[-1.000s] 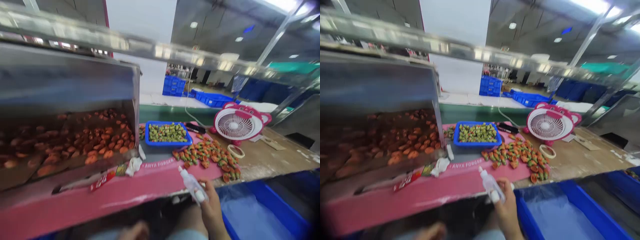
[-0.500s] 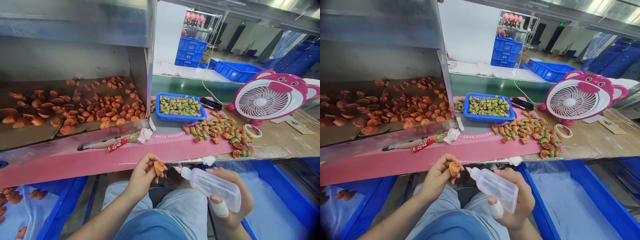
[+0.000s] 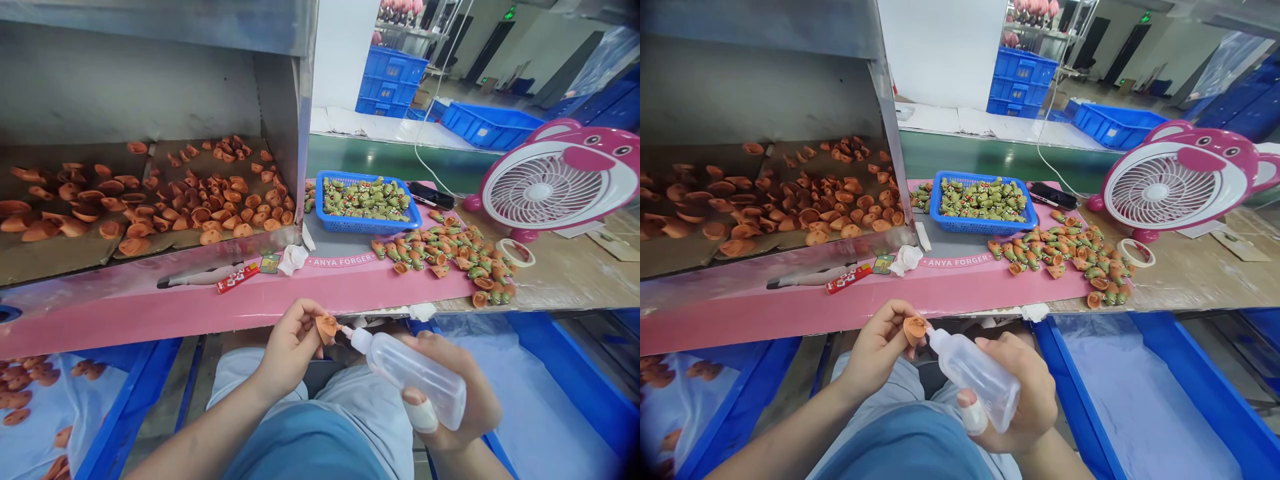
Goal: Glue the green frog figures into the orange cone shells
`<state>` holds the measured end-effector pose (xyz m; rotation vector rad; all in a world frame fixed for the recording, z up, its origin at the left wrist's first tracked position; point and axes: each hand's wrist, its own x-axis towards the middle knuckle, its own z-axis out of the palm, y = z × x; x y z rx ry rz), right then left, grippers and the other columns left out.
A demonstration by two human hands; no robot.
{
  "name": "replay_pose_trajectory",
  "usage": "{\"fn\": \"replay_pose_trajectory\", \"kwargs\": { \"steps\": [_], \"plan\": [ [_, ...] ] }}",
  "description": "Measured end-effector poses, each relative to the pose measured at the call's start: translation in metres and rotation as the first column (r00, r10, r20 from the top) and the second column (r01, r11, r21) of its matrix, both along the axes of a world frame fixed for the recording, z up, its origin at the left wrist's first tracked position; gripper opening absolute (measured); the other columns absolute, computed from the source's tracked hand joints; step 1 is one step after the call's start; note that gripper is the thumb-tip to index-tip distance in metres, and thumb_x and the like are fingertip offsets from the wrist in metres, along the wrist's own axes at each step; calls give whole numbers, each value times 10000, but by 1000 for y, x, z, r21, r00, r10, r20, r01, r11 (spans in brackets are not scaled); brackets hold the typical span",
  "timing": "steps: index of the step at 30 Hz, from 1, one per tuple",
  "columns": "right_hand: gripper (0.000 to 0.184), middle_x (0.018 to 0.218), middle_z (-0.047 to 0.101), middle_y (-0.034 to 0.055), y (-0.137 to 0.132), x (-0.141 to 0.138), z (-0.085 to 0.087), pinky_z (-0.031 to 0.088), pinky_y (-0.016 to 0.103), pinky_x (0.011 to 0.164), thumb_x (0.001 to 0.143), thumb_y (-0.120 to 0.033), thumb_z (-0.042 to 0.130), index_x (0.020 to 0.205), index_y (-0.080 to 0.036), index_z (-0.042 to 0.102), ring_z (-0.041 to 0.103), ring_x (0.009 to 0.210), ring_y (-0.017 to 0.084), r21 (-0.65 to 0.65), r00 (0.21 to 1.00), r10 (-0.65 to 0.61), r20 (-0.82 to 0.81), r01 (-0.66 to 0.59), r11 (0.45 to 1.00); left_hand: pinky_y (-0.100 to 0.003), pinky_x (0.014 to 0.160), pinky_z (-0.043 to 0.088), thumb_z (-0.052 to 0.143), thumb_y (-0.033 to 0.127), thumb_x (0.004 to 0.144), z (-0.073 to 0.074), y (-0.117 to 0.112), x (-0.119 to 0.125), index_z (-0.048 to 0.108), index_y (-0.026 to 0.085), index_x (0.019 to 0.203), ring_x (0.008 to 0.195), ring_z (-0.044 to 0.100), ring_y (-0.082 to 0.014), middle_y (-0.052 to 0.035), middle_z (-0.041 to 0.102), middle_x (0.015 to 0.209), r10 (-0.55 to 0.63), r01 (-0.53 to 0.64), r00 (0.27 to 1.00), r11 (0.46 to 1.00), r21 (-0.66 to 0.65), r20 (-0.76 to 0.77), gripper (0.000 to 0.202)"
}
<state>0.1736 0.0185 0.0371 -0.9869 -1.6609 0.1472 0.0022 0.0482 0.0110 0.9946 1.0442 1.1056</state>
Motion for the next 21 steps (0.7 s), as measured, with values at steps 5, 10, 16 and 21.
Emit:
{"fn": "replay_pose_trajectory", "kwargs": {
  "steps": [5,10,16,21],
  "plan": [
    [337,716,563,52,2,1,-3,401,283,462,694,-245,572,1014,-147,537,525,568,163,-10,999,27,-34,-28,1000,-171,413,420,542,202,735,0,0,0,475,189,770,532,525,-91,23,563,631,-10,10,1000,1000,16,-14,78],
    [353,730,578,62,0,4,-7,408,287,456,680,-230,575,1023,-155,533,523,557,163,-80,999,34,-42,-37,996,-171,419,416,546,199,732,0,1,-1,476,194,768,511,518,-84,33,563,616,6,-6,1000,1000,7,-26,79],
    [353,767,592,73,1,5,-9,426,301,478,663,-211,587,1007,-148,540,539,581,173,-32,999,33,-27,-34,999,-180,431,432,552,258,745,-2,2,-2,487,195,783,561,538,-104,7,594,662,31,-29,999,998,47,-41,98],
    [327,704,574,53,1,4,-8,400,274,431,686,-232,568,1004,-154,544,525,542,159,-34,998,58,-27,-59,998,-191,460,437,535,261,767,-2,4,-4,504,193,786,516,512,-84,-9,620,729,56,-43,994,990,131,-93,77]
  ]
}}
